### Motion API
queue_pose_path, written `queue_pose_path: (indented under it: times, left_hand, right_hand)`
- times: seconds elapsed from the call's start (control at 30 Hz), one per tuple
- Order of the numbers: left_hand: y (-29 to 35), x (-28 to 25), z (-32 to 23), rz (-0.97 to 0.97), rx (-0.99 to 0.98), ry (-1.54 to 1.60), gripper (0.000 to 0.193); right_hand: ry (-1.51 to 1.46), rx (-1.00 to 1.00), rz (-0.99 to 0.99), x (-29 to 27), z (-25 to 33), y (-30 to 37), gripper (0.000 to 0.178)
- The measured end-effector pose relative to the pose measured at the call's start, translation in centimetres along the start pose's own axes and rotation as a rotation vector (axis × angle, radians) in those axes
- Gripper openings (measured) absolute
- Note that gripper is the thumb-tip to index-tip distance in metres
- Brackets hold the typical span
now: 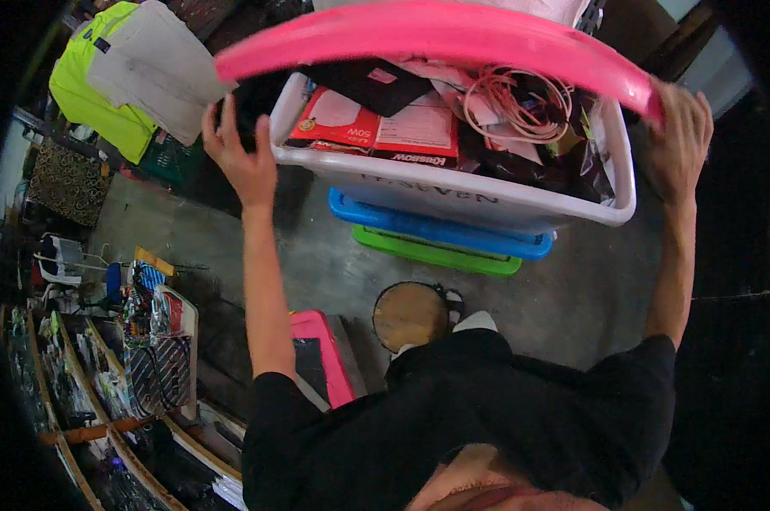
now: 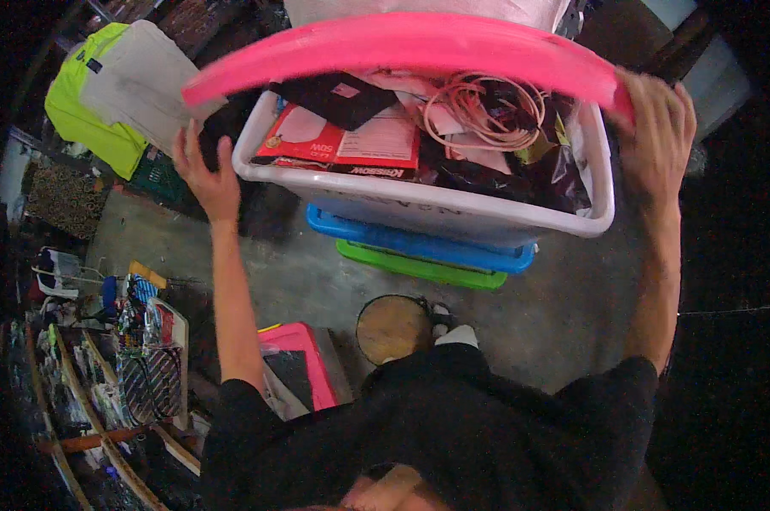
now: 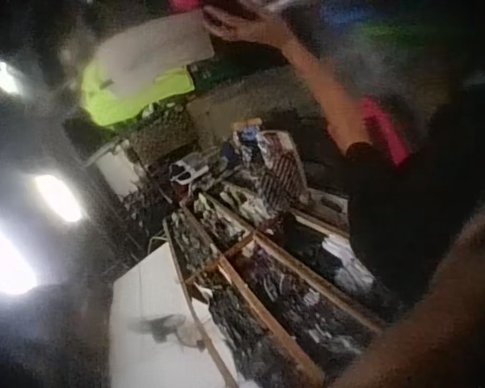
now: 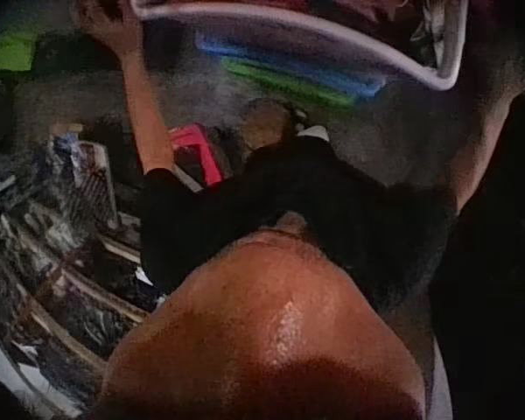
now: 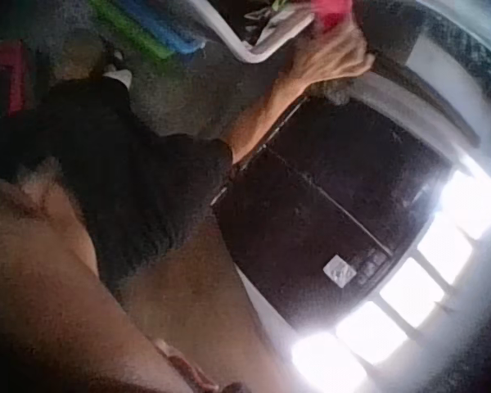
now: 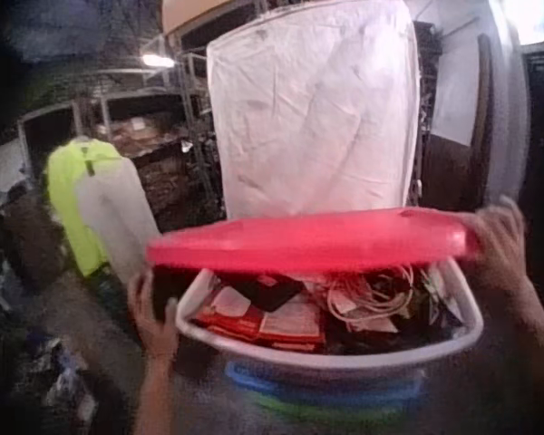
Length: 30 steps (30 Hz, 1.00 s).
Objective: The person organizes various household items including cables, lightbulb boxes, and packaged materials by transferring them between plastic storage bins.
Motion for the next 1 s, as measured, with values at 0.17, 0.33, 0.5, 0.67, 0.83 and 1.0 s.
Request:
queue_pose_path:
  times: [0.17,0.33,0.5,0.67,0.83,1.0]
  left_hand:
    - [-1.5,1.2,-0.7,0.032,-0.164,0.162,0.029]
    - [3.9,2.6,-2.8,0.198,-0.19,0.159,0.024]
    - [6.4,2.0,-2.7,0.192,-0.29,0.105,0.024]
    - [6.7,2.2,-2.5,0.22,-0.288,0.107,0.022]
    - [6.6,2.4,-2.7,0.201,-0.304,0.093,0.022]
    - [7.0,3.1,-3.5,0.174,-0.325,0.075,0.021]
  right_hand:
    - [-0.037,0.048,-0.136,1.1,-3.7,-5.6,0.037]
    - [-0.163,0.095,-0.156,0.4,-4.2,-10.8,0.029]
    - [-0.187,0.071,-0.181,3.7,-5.5,-13.0,0.028]
    - [-0.242,0.223,-0.099,8.0,-9.9,-14.6,0.036]
    - [-0.376,0.16,-0.047,12.7,-13.4,-16.5,0.038]
    - [-0.34,-0.052,0.044,20.6,-18.8,-17.0,0.04]
Point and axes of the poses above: each hand's wrist, its own y-axis away from the middle knuckle, its own x-axis out of the palm, z = x × y, the point moved 6 cm from there along -y, towards the middle knuckle, and after that the axes turned 4 degrees about z, right-handed, at the moved point
